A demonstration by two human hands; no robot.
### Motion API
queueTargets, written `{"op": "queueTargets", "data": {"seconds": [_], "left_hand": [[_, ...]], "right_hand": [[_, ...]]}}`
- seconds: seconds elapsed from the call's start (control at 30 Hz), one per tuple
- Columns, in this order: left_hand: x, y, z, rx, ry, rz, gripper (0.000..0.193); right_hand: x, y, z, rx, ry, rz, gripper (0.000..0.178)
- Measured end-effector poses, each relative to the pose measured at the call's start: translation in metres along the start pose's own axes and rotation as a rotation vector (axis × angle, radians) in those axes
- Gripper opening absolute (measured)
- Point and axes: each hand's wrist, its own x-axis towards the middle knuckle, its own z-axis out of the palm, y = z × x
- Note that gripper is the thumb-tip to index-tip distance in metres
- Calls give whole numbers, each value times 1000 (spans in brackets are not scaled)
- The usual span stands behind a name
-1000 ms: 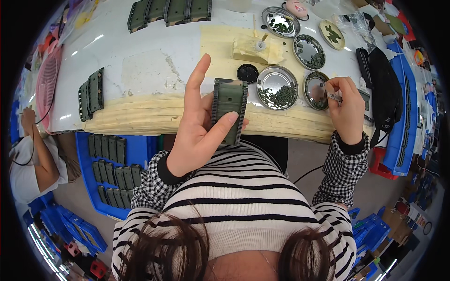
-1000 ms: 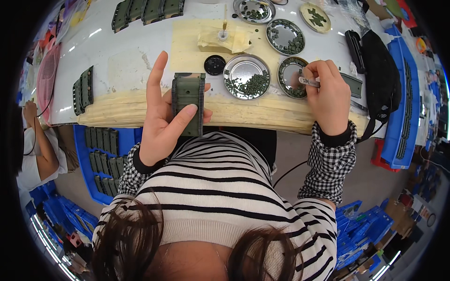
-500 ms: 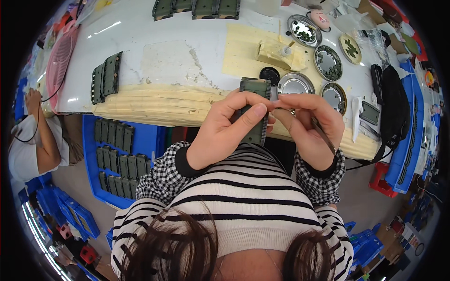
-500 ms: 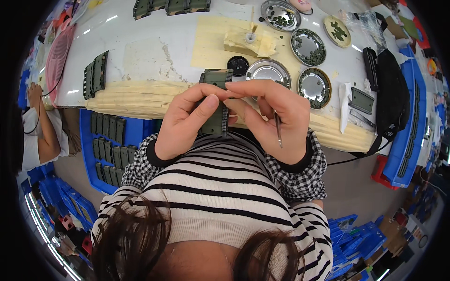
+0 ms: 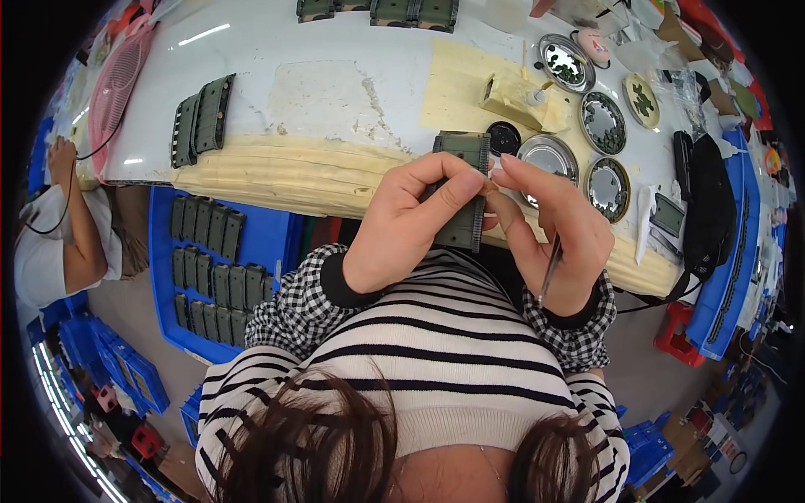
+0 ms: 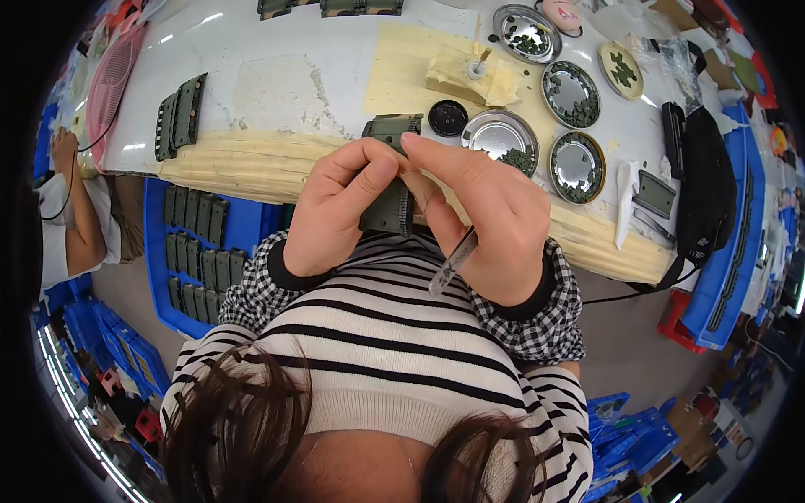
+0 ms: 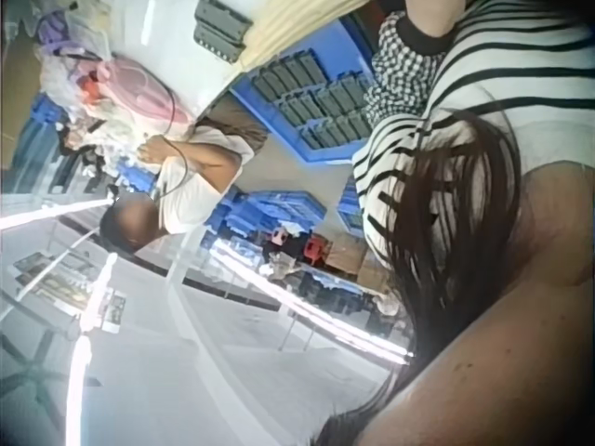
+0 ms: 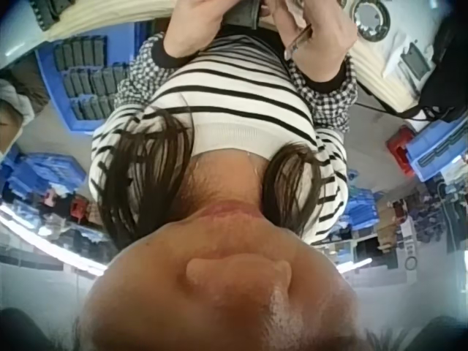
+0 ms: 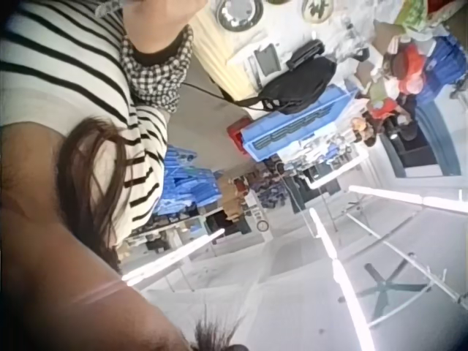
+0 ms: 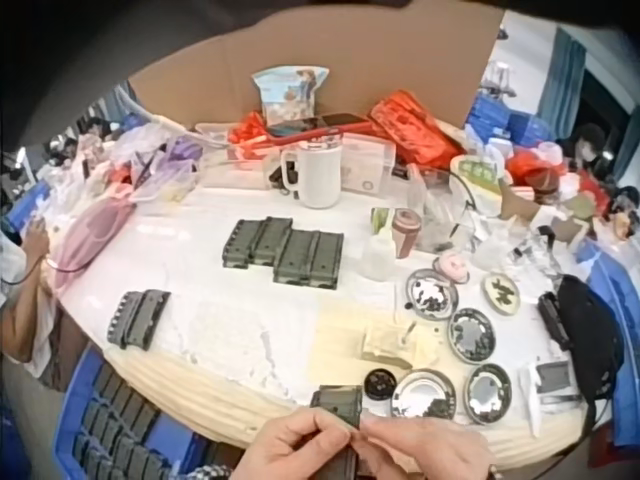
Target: Assembling internal components into toy tank chassis at a factory workbench.
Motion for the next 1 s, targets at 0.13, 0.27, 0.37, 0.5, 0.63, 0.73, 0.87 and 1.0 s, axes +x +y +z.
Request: {"op": "queueTargets", "data": {"seconds": [0.13, 0.27, 0.37, 0.5, 0.63, 0.73, 0.87, 1.0], "left_hand": [[-1, 1, -1, 67, 5, -4, 20], [-2, 0, -2, 226, 21, 46, 25], [-2, 2, -5, 518, 4, 123, 24], [-6, 0, 6, 303, 30, 182, 57], [-7, -6, 6, 636, 76, 373, 70], [-7, -2, 5, 863, 79, 409, 73], [-8, 3, 6, 1009, 72, 423, 67], [-7, 0, 5, 1045, 69, 481, 67]], "right_hand": [[-1, 5, 1, 41, -20, -30, 32], [-3, 8, 2, -47, -30, -125, 29], [-3, 6, 1, -60, -6, -81, 27], [1, 2, -2, -23, 64, 36, 26], [11, 1, 0, -31, 69, -13, 24], [18, 7, 4, -26, 84, -114, 24], [18, 11, 7, -34, 85, -155, 24], [18, 11, 7, -35, 67, -157, 24]]}}
